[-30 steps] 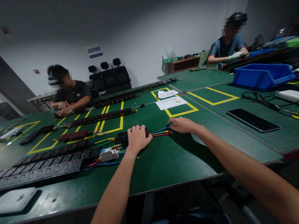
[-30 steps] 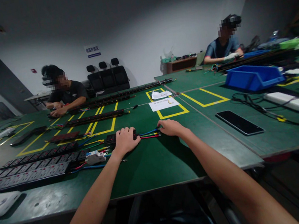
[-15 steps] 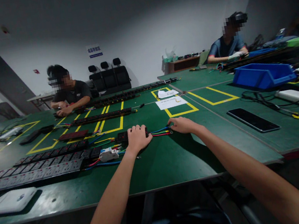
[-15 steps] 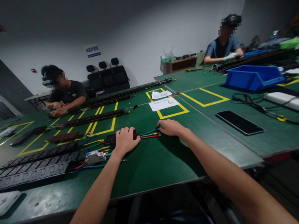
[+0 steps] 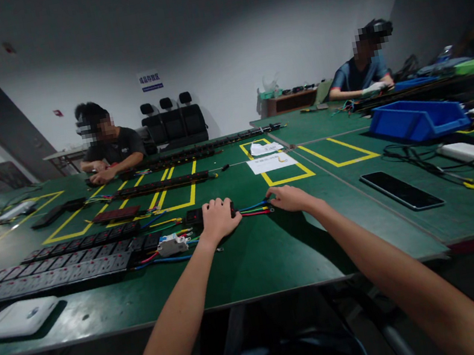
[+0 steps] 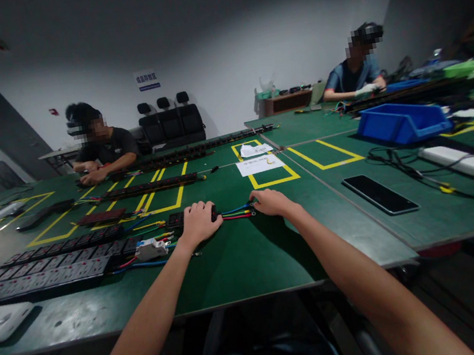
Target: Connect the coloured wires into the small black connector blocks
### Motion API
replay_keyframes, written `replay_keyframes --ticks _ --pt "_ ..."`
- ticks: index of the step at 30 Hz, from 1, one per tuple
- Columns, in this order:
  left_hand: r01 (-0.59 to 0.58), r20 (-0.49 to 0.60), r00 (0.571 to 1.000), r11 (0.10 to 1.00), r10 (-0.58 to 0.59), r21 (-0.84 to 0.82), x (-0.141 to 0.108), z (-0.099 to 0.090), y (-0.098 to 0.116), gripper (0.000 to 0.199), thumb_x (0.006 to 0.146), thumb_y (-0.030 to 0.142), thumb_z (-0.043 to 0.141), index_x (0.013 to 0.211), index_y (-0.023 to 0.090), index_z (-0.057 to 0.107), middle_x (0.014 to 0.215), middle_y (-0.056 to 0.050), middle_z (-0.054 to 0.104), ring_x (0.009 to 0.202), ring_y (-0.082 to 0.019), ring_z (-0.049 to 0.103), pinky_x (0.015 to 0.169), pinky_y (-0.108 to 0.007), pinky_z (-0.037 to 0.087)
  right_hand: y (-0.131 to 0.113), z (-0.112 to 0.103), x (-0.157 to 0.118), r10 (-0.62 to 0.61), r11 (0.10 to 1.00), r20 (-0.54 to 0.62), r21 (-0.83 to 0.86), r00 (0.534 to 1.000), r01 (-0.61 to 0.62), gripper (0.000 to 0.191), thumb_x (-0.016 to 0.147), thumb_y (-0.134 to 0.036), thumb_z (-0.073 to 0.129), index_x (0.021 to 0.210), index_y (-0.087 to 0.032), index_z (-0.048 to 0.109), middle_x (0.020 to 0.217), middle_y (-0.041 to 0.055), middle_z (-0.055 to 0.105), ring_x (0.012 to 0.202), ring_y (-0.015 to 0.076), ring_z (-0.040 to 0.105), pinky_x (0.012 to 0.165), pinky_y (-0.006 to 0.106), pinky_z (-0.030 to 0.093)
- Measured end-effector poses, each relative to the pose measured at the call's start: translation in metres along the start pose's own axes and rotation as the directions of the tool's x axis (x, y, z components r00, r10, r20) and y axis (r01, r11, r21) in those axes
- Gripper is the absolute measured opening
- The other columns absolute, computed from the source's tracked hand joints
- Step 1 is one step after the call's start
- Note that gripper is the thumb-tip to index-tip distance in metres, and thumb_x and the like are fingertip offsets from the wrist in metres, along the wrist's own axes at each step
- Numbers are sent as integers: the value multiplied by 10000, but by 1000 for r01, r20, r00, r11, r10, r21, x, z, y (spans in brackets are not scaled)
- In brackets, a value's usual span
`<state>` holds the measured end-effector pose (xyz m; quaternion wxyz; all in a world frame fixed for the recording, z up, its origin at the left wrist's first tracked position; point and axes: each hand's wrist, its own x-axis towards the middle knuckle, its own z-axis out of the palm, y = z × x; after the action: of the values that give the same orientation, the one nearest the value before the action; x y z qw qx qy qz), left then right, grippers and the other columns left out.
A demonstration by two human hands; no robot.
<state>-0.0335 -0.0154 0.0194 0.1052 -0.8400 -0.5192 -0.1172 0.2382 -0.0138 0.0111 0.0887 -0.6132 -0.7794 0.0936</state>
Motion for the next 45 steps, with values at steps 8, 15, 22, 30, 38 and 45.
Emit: replay_keyframes --ticks 8,15,22,30,38,45 --pt "7 7 1000 1000 -7 -22 -1 0 0 434 934 529 508 1190 202 630 1153 -144 651 1100 -326 561 970 -469 372 -2 -1 -1 11 1000 2 8 1000 -11 358 945 -258 519 1272 -196 651 1001 98 741 824 200 658 653 272 383" --pt "16 -3 1000 1000 -16 6 -1 0 1 422 932 515 509 1180 196 631 1160 -147 653 1106 -325 553 966 -474 372 -4 -2 -1 26 999 0 -20 1000 -26 373 939 -260 516 1282 -206 654 1059 104 737 882 215 663 688 278 395" --pt "11 1 1000 1000 -11 -2 -1 0 0 420 937 524 507 1182 206 629 1167 -142 656 1106 -321 559 966 -467 375 -3 -2 -1 34 999 12 -9 999 -34 373 943 -269 512 1285 -214 650 1061 102 738 901 221 667 689 278 400" --pt "7 15 1000 1000 -6 -29 0 0 -1 434 935 539 501 1187 210 632 1166 -147 652 1109 -332 559 970 -477 373 -3 -1 -2 19 1000 -1 -14 1000 -19 375 949 -271 501 1285 -206 654 1081 117 733 924 239 673 704 294 418" --pt "-13 -21 1000 1000 13 -2 0 2 -2 428 936 526 502 1166 192 638 1128 -148 656 1073 -326 574 938 -471 389 0 2 1 20 1000 -4 -10 1000 -20 376 937 -270 511 1278 -218 660 1127 113 731 957 242 674 731 294 433" --pt "12 7 1000 1000 -12 -10 -1 0 0 429 935 524 501 1191 206 633 1163 -146 653 1111 -331 556 967 -476 377 2 5 3 19 999 -17 -32 1000 -19 374 944 -277 494 1276 -224 657 1125 115 731 984 258 679 751 309 443"
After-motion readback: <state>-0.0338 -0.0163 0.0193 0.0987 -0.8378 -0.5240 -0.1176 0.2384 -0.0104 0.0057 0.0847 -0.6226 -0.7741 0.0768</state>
